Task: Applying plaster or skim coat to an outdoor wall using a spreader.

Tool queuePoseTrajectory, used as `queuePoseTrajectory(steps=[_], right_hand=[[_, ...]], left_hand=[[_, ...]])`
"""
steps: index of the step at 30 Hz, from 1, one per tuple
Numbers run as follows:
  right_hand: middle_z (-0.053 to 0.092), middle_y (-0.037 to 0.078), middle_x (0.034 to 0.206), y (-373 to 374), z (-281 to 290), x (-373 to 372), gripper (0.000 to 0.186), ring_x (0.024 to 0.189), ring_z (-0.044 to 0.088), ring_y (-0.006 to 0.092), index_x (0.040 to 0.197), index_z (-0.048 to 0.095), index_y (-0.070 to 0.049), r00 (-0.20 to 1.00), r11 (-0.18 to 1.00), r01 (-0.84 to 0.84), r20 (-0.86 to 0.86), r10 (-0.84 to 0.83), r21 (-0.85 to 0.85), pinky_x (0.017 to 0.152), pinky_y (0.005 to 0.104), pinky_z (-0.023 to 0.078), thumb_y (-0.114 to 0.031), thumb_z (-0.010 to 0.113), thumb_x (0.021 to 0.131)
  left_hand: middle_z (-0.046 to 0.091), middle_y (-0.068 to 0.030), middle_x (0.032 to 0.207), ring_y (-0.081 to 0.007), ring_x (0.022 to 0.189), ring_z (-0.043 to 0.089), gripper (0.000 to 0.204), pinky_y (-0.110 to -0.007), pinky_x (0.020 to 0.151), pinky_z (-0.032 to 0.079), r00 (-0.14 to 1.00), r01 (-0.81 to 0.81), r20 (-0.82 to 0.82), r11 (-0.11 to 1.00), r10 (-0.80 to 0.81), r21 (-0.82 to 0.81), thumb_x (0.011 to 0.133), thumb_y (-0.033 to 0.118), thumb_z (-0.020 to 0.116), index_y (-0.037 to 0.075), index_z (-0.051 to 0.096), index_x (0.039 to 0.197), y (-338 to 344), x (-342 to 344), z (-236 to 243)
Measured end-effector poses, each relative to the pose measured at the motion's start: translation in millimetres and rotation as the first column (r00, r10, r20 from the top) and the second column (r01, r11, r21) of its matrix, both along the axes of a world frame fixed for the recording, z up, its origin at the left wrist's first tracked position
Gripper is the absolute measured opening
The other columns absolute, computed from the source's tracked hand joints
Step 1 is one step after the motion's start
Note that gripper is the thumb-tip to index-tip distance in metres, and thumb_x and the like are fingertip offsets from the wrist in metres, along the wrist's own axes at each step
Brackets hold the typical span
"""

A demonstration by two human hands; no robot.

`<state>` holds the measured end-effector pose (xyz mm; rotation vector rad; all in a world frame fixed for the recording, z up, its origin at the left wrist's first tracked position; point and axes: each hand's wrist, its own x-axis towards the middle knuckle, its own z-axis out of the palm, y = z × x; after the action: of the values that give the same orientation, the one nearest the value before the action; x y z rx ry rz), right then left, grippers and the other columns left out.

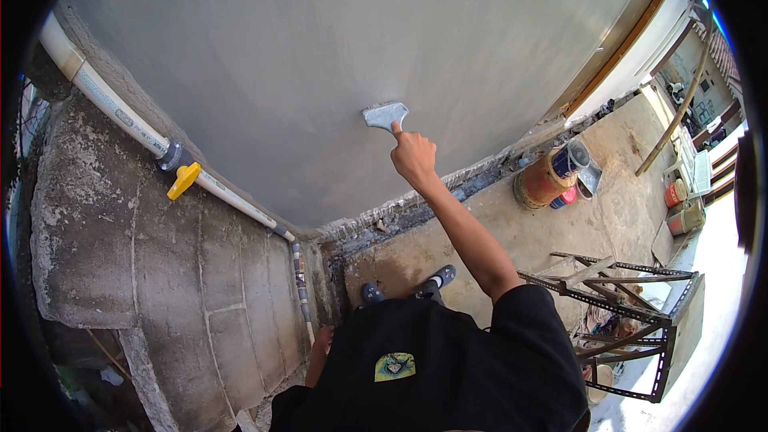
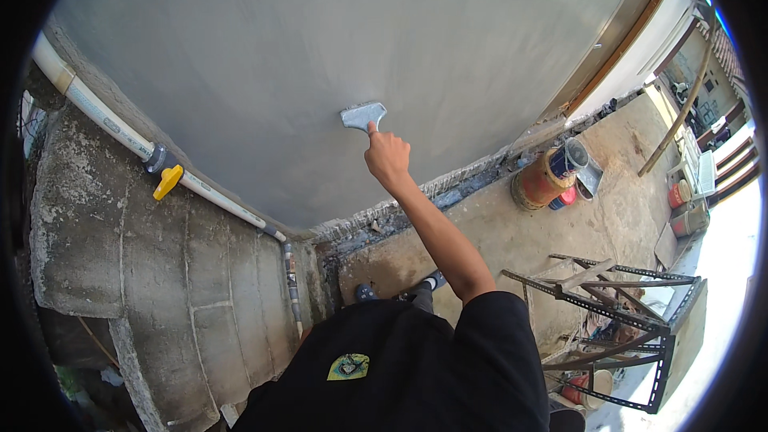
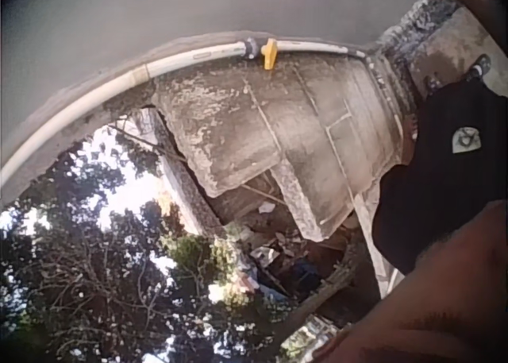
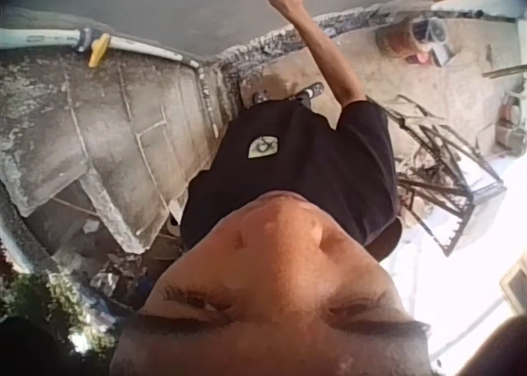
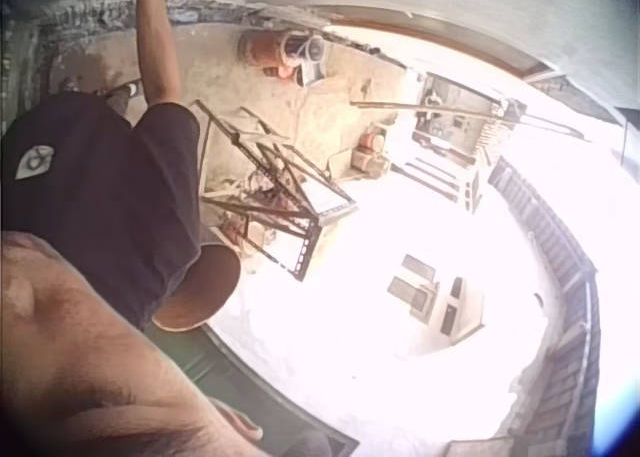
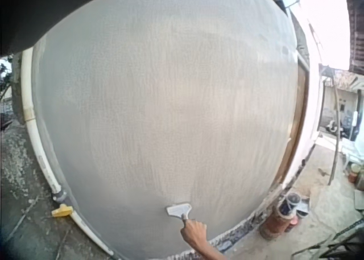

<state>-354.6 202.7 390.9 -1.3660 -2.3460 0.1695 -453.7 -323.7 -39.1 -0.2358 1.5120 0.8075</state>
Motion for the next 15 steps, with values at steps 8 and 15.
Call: queuePoseTrajectory(steps=[8,15], right_hand=[[0.062,0.015,0.072,3,154,0,0.041,0.067,0.059,0.0327,0.101,0.067,-0.013,0.990,0.994,-0.060,-0.121,0.070,0.086,0.059,0.0400,0.047,-0.004,0.054,0.063],[0.048,0.008,0.062,11,122,-35,0.058,0.044,0.048,0.0243,0.125,0.051,-0.018,0.963,0.830,0.099,-0.264,0.060,0.549,0.040,0.0370,0.038,-0.006,0.055,0.069]], left_hand=[[0.061,-0.0133,0.104,-0.0265,0.089,0.062,0.040,-0.041,0.079,0.045,0.985,0.004,-0.169,0.981,0.029,0.193,0.088,0.032,0.045,0.008,0.046,0.120,41,-33,32],[0.062,-0.0139,0.101,-0.0252,0.082,0.063,0.038,-0.041,0.074,0.046,0.986,0.052,-0.161,0.993,-0.034,0.104,0.088,0.033,0.044,0.011,0.046,0.119,74,-28,44]])
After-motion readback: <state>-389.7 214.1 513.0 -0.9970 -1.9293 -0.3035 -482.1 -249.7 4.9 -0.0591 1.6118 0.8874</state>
